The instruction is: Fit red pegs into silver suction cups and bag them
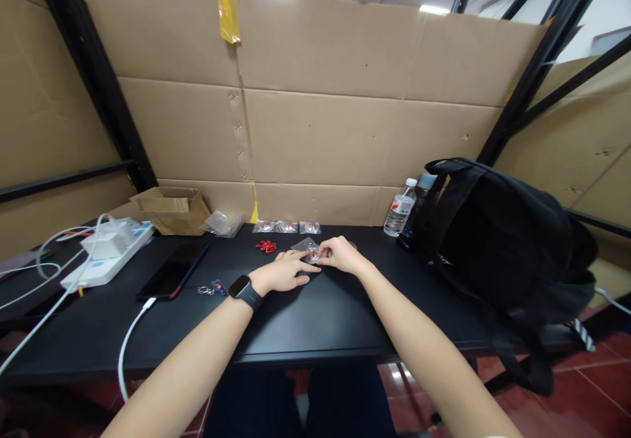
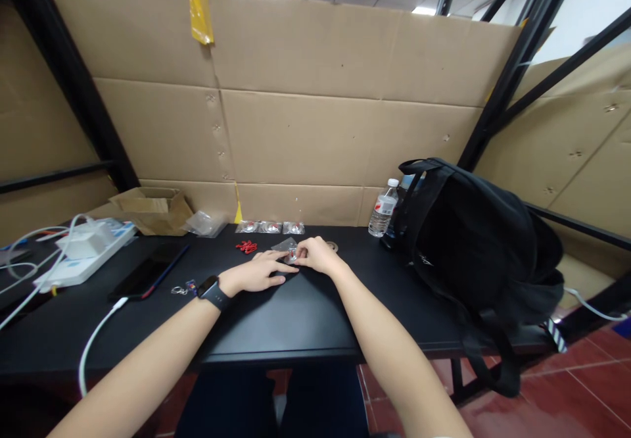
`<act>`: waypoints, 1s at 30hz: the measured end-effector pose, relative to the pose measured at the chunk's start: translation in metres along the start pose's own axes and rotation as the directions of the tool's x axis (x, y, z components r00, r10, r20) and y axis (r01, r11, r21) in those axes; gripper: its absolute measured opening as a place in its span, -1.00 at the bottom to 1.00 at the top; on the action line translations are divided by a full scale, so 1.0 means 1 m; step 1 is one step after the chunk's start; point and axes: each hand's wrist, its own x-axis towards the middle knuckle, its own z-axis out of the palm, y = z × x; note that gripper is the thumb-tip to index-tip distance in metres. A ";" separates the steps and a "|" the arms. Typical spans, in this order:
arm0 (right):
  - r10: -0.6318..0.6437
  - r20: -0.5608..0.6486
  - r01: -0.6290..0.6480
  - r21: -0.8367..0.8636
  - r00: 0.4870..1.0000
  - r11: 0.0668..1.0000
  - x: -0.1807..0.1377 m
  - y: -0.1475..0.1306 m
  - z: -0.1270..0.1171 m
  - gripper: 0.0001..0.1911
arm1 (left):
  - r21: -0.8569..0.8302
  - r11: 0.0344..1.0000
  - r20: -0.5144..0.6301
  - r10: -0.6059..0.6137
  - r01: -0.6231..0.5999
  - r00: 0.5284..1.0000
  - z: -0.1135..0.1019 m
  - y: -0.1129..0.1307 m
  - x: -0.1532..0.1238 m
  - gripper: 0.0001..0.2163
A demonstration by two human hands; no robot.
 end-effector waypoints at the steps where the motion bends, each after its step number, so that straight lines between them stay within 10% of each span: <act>1: 0.018 -0.014 -0.019 -0.037 1.000 0.999 0.000 -0.002 0.000 -0.90 | -0.007 1.000 0.001 0.000 0.000 1.000 -0.001 0.000 0.000 -0.61; 18: 0.070 -0.261 -0.142 -0.267 0.963 0.953 0.012 -0.005 0.025 -0.73 | -0.023 1.000 0.008 0.014 -0.014 1.000 -0.009 -0.001 -0.004 -0.65; 24: -0.126 0.003 0.126 0.021 0.992 0.992 0.005 0.003 0.002 -0.58 | -0.137 0.976 -0.211 0.136 -0.167 0.968 -0.012 -0.012 -0.003 -0.78; 30: -0.143 -0.044 0.143 -0.006 0.989 0.990 0.001 0.014 -0.010 -0.73 | -0.148 0.987 -0.417 -0.008 -0.059 0.909 -0.006 -0.025 0.003 -0.63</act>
